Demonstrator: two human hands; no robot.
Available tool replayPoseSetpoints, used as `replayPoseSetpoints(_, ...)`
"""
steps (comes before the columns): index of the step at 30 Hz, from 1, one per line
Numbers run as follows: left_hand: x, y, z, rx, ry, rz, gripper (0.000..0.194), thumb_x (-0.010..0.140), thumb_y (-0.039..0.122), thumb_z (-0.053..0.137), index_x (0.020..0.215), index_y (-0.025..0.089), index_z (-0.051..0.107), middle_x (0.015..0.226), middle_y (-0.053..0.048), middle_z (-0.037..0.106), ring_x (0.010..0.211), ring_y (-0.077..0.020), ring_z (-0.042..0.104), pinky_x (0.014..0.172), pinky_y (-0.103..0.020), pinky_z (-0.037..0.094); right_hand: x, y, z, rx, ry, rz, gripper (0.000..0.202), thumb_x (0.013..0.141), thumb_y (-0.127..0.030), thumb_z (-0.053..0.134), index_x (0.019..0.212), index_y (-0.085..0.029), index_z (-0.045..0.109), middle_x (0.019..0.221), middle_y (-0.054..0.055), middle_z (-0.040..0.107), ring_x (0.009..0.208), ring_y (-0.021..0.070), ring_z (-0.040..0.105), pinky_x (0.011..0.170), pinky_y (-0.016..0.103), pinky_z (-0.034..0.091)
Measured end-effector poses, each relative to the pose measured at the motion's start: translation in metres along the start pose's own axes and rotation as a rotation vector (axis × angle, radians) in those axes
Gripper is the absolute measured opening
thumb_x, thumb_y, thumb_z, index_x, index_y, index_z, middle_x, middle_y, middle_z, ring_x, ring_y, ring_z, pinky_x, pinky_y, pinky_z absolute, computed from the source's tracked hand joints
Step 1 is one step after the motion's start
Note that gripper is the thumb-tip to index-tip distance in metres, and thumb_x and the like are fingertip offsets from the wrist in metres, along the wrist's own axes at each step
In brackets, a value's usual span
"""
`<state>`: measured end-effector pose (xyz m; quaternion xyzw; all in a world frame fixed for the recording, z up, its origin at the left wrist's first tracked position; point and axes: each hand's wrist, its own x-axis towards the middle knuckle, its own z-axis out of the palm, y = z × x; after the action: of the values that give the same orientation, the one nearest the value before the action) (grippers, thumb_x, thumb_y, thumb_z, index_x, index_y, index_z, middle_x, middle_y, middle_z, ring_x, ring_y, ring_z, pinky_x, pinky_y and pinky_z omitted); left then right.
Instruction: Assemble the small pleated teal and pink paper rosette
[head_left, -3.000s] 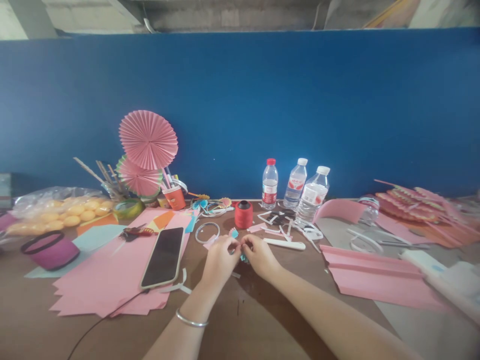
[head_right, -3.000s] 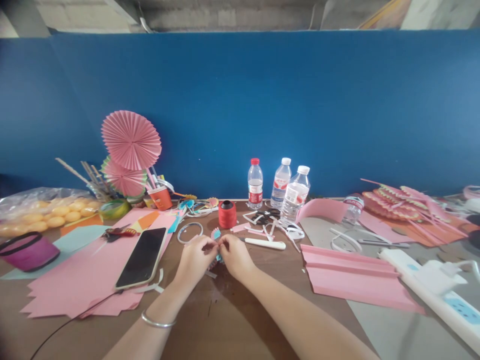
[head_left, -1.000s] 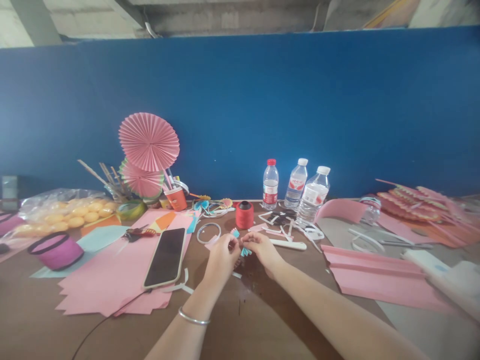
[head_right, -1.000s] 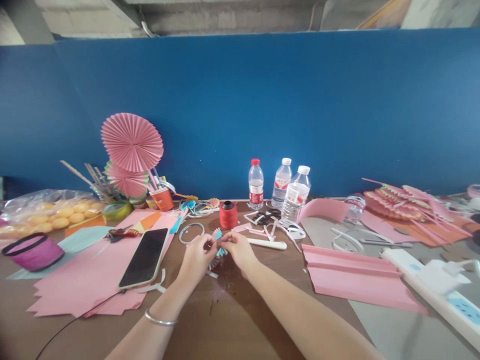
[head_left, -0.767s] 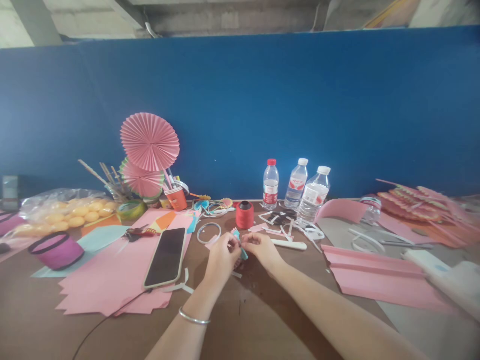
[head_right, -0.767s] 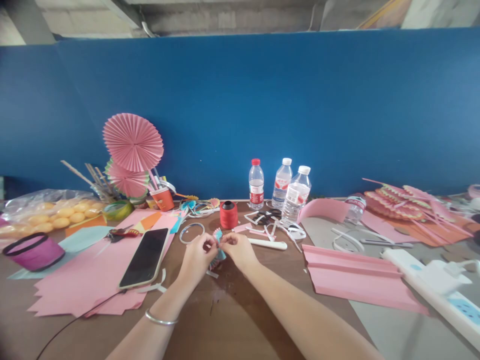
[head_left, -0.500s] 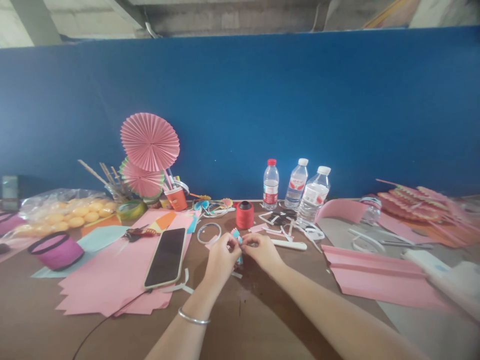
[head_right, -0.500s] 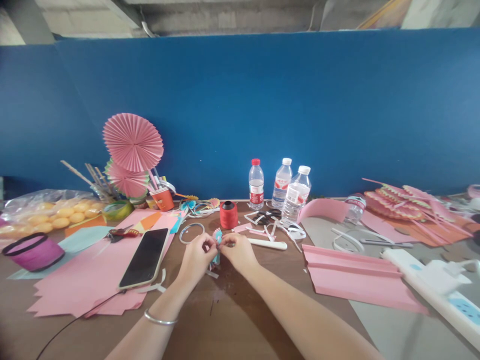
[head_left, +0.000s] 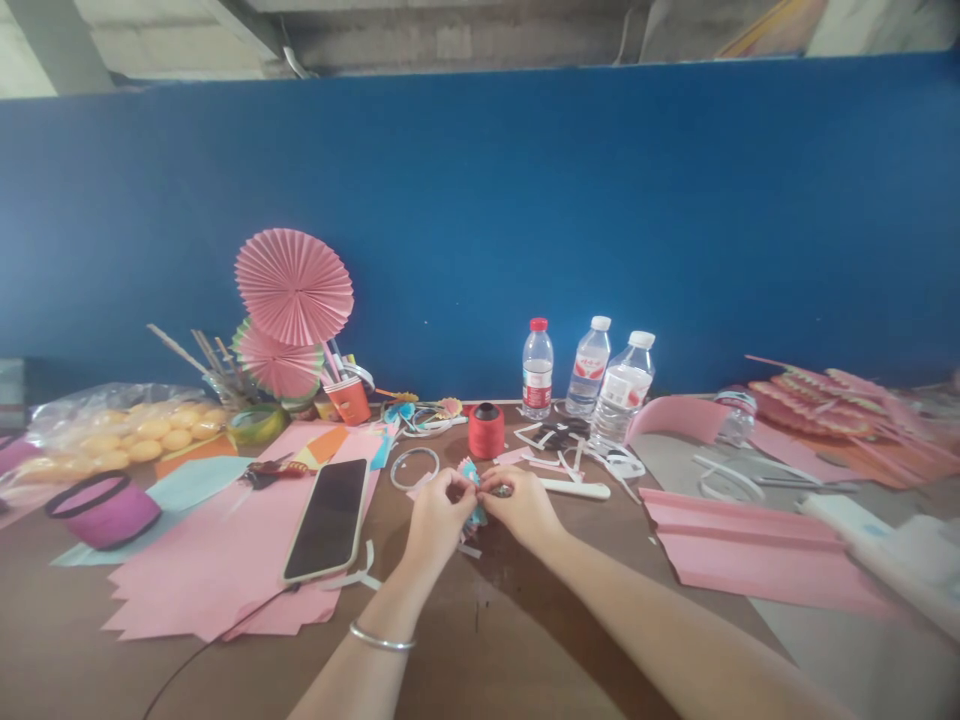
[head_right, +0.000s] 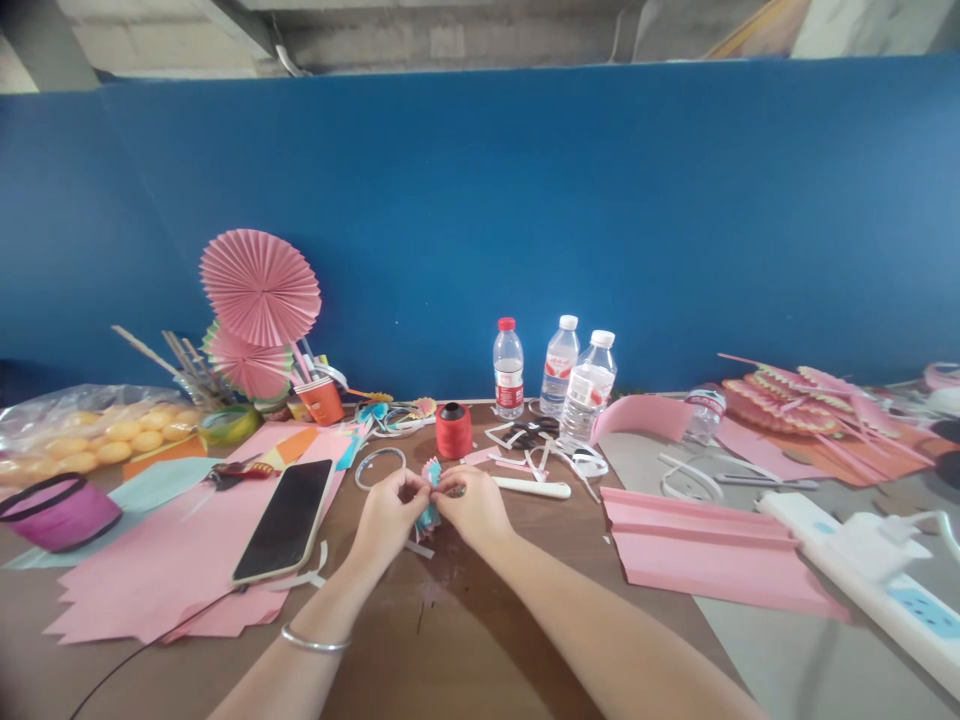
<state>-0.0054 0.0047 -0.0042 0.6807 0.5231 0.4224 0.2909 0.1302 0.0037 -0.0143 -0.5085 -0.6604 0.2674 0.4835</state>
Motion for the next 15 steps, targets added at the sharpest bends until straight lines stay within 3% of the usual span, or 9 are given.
replayPoseSetpoints(6, 0.0017, -0.0033, -0.0008, -0.001, -0.011, 0.012, 0.013, 0.067, 0.027, 0.048, 0.065, 0.015, 0.054, 0.060, 0.000, 0.061, 0.056, -0.0131, 0.057, 0.056, -0.023, 0.042, 0.0001, -0.0013, -0.0002, -0.019, 0.019, -0.034, 0.007, 0.063, -0.016, 0.056, 0.059, -0.018, 0.062, 0.076, 0.002, 0.063, 0.077, 0.0141, 0.056, 0.073, 0.024, 0.041)
replayPoseSetpoints(15, 0.0020, 0.0011, -0.0010, -0.080, -0.005, -0.058, 0.017, 0.065, 0.031, 0.051, 0.063, 0.015, 0.056, 0.055, -0.001, 0.060, 0.051, -0.0133, 0.055, 0.052, -0.023, 0.041, -0.0012, 0.0009, 0.0012, -0.032, 0.045, -0.076, 0.003, 0.062, -0.020, 0.059, 0.059, -0.019, 0.060, 0.075, 0.002, 0.063, 0.075, 0.0148, 0.056, 0.070, 0.025, 0.042)
